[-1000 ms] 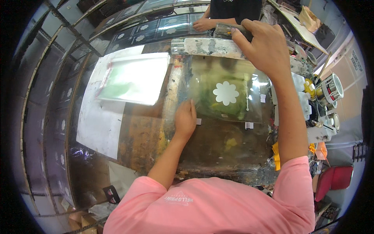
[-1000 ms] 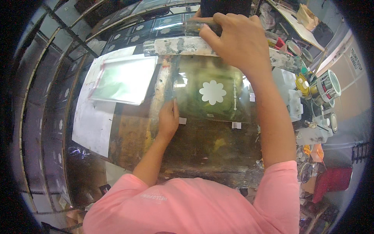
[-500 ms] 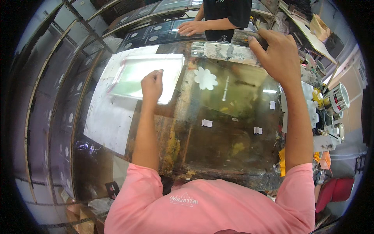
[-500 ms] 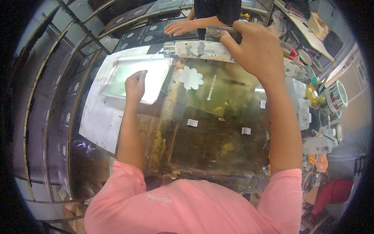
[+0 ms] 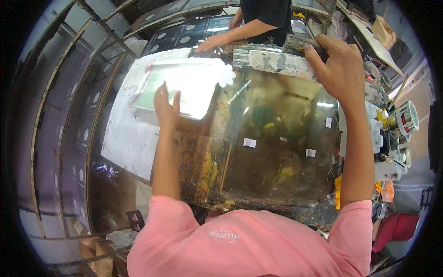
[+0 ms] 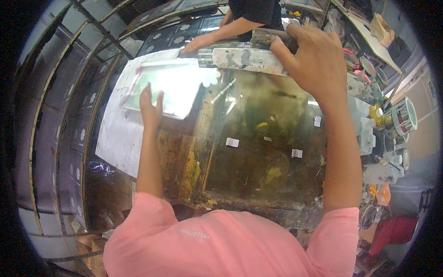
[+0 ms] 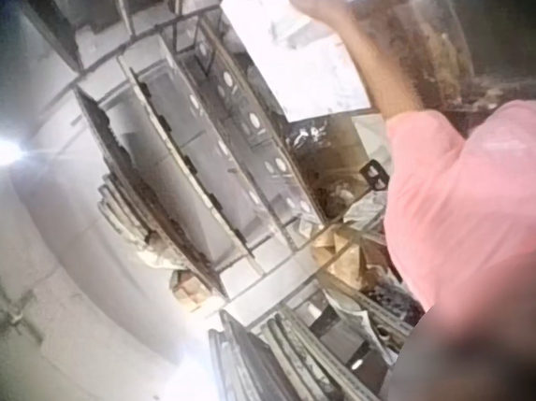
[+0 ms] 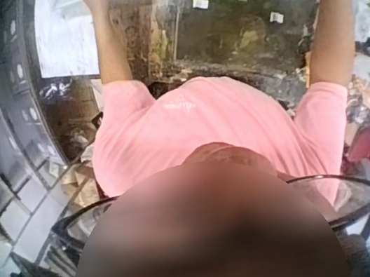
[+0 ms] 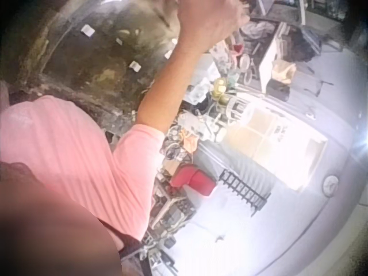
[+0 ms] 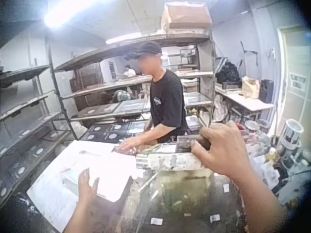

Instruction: The person performs screen printing by repeatedly placing a screen with a flower stencil onto a work surface, applying green ink with a squeegee, and lifting the screen to reveal printed fabric. The process is repeated multiple times throughout the clip.

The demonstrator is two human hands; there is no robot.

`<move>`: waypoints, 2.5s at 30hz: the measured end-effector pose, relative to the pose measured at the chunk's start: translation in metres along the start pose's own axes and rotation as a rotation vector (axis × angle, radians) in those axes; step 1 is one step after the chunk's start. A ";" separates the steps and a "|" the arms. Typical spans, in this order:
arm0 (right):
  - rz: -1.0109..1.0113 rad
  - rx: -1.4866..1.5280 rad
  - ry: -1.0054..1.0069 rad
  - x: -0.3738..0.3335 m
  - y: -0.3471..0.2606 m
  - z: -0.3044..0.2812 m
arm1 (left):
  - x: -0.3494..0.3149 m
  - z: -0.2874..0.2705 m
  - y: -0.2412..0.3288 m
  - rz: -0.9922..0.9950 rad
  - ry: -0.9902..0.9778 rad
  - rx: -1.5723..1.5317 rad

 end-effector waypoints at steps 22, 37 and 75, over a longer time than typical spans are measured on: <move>-0.017 0.030 -0.021 0.007 -0.002 -0.004 | -0.048 0.007 0.195 0.405 -0.439 -0.128; -0.005 0.113 0.013 0.019 0.000 -0.007 | -0.163 0.106 0.382 0.684 -0.624 -0.191; -0.057 0.014 -0.218 -0.117 -0.026 0.022 | -0.061 -0.032 0.234 -0.175 -0.438 -0.986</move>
Point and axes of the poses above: each hand's wrist, its own x-axis towards the middle knuckle, its own z-axis out of the palm, y = z × x, the point moved 4 cm from there along x, towards the middle knuckle, and after that the axes turned 3 degrees about z, right-handed, at the moved point
